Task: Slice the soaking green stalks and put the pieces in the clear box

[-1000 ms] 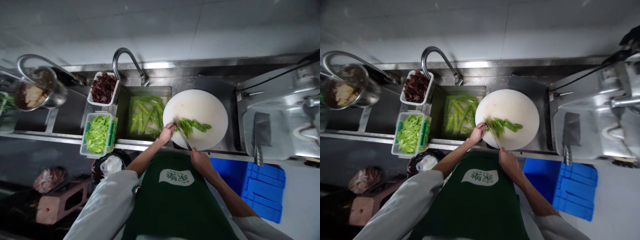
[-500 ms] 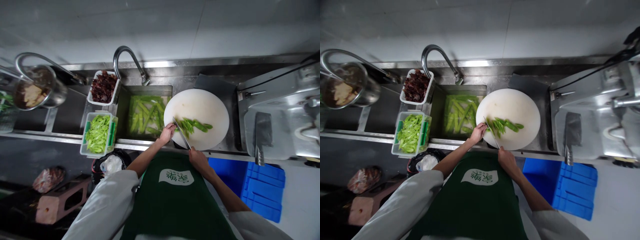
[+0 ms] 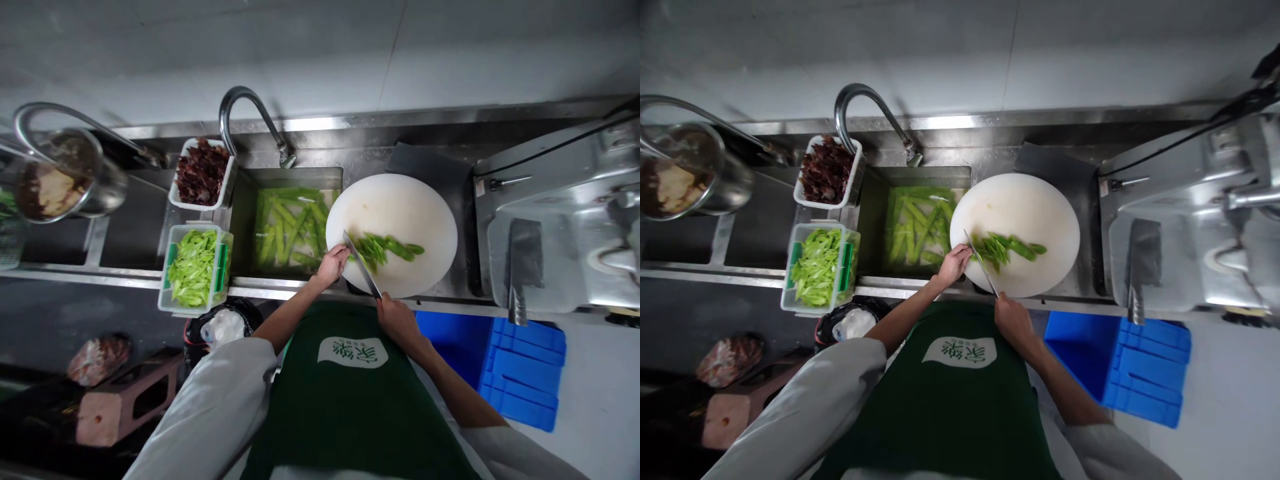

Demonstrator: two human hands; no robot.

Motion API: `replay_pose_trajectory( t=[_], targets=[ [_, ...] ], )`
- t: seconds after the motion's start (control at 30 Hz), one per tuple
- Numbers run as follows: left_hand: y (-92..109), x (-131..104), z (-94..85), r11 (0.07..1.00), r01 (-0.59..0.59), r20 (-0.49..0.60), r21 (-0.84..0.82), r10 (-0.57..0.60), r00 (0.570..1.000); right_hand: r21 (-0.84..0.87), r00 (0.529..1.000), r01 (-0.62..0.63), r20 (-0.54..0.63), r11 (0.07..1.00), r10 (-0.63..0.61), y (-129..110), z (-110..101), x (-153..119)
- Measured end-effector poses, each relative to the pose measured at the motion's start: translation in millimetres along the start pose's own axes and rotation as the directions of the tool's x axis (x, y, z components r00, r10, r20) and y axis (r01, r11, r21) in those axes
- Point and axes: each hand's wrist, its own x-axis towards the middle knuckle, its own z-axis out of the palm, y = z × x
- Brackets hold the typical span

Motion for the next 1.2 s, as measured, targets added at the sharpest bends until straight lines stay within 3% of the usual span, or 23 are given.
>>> replay_pose_trajectory(
  t=[0.27, 0.43, 0.67, 0.93, 1.2],
  targets=[
    [-13.5, -4.9, -2.8, 0.997, -0.054, 0.075, 0.053, 0.05, 0.996, -0.009, 1.0, 0.0, 0.004, 1.0, 0.0, -3.4, -0.7, -1.0],
    [-14.2, -5.1, -1.9, 0.997, -0.07, 0.067, 0.034, 0.067, 0.996, -0.008, 0.999, -0.011, 0.043, 1.0, 0.012, -5.7, 0.3, -0.4],
    [-13.7, -5.2, -4.7, 0.997, -0.081, 0.063, 0.018, 0.08, 0.995, 0.004, 1.0, -0.002, 0.014, 1.0, 0.002, -5.3, 2.2, 4.5],
    [-19.0, -4.7, -11.5, 0.993, -0.12, 0.137, 0.014, 0.117, 0.984, -0.021, 1.0, -0.002, -0.011, 1.0, 0.002, -6.4, 1.9, 2.0],
    [-21.5, -5.7, -9.2, 0.987, -0.16, 0.112, 0.034, 0.155, 0.982, -0.027, 1.0, 0.001, 0.002, 1.0, -0.001, -4.9, 2.2, 5.8]
  ],
)
